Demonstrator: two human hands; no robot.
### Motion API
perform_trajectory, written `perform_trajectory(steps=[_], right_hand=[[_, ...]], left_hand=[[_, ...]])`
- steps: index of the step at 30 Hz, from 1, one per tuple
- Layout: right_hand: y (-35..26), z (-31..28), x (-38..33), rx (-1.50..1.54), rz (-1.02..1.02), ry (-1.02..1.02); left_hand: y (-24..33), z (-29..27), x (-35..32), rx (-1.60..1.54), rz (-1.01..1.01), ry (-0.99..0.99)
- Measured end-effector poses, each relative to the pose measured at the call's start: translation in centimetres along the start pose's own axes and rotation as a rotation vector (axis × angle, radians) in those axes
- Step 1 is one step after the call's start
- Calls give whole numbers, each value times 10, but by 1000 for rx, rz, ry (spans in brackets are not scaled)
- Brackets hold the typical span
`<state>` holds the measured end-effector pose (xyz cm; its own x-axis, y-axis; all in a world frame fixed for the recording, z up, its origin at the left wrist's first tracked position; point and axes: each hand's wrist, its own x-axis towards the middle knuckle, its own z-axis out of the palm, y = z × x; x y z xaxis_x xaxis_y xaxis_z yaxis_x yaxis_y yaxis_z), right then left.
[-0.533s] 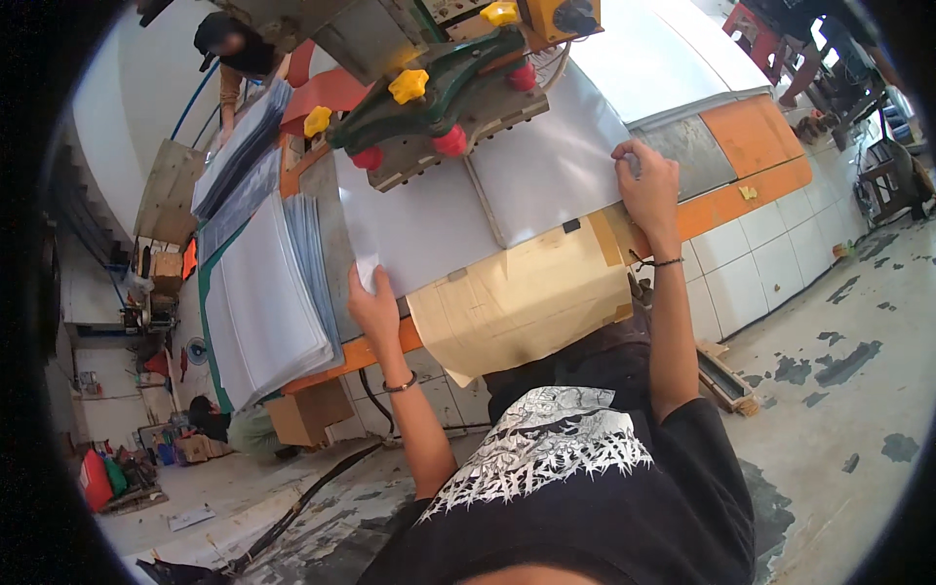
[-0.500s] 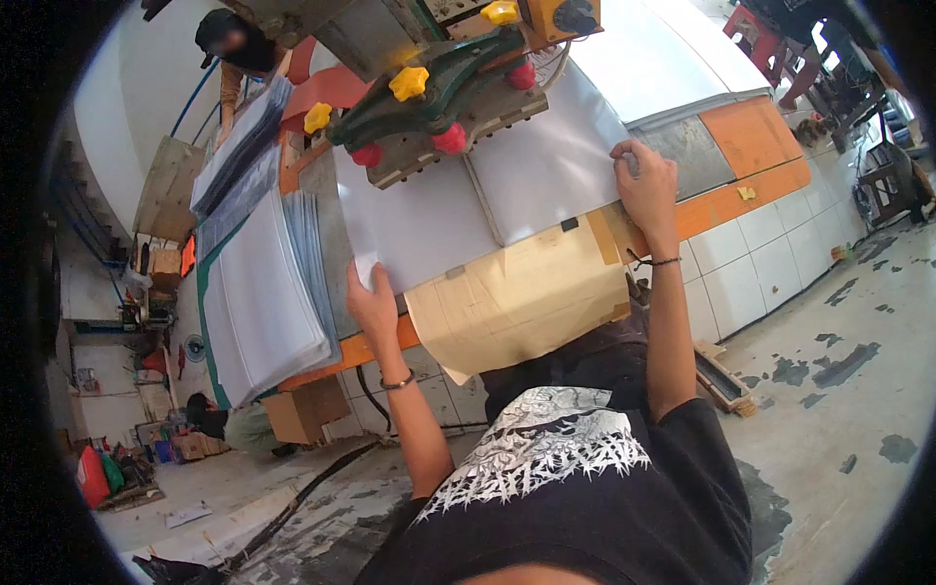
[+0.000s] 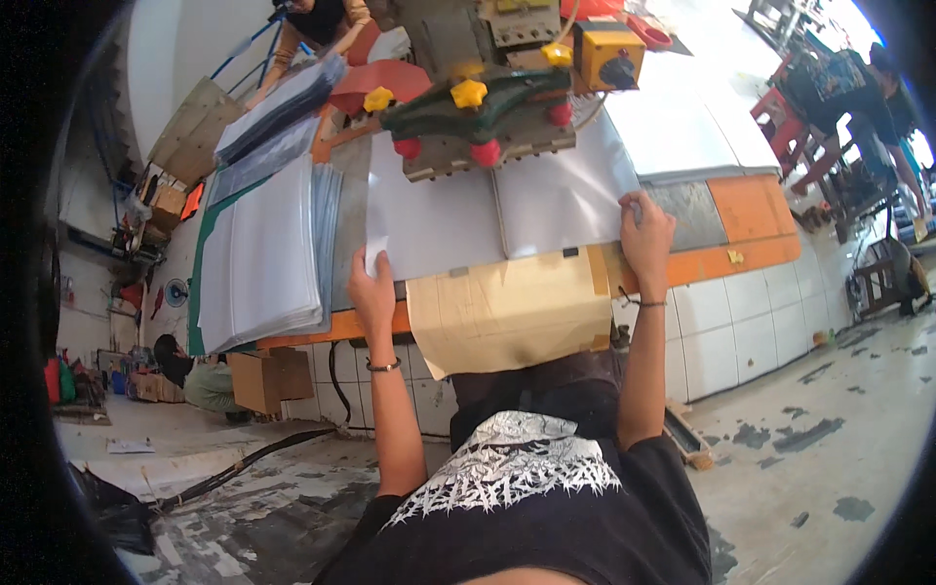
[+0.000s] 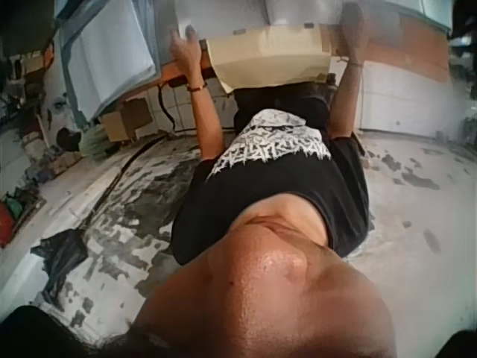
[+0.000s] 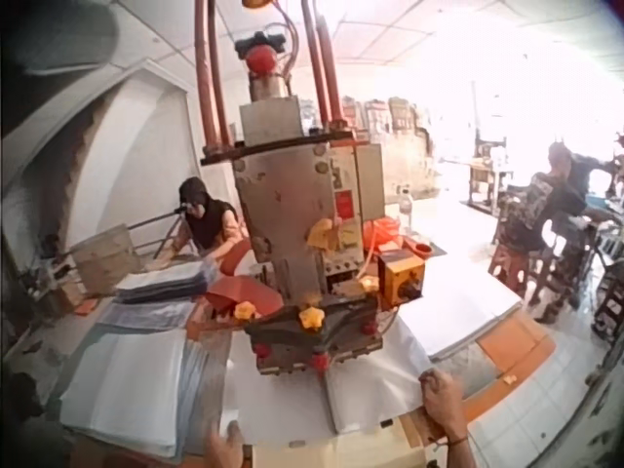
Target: The person aligns plastic folder sheets under a heat press machine, presses their center seam, folds and stacks the finished sheets to the side, and repeats the process with new sheets from the stack.
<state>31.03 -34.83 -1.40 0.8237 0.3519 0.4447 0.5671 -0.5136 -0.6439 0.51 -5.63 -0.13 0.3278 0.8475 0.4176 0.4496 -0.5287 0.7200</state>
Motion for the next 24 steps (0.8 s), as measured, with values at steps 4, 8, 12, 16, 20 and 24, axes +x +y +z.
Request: perform_trajectory(steps=[4,8,12,16,20,24], right_hand=[[-8,-2,-1,14,10,-15],[-5,-1,-4,14,-3,-38],[-10,-5,-3,16,50,-86],[-9,0,-8,17,119,-14],[2,4,4,73,158,11],[8,-12,49,214,141,-177]], left_hand=[[-7,-8,1,-2,-62,38],[-7,-9,3,-6,-128,122],[-14,-8,6,-46,-198,106],[-14,-9,11,-220,-214,105],[-24,-11,30,-264,-229,-11],[-27,5,94,-29,-267,-255]])
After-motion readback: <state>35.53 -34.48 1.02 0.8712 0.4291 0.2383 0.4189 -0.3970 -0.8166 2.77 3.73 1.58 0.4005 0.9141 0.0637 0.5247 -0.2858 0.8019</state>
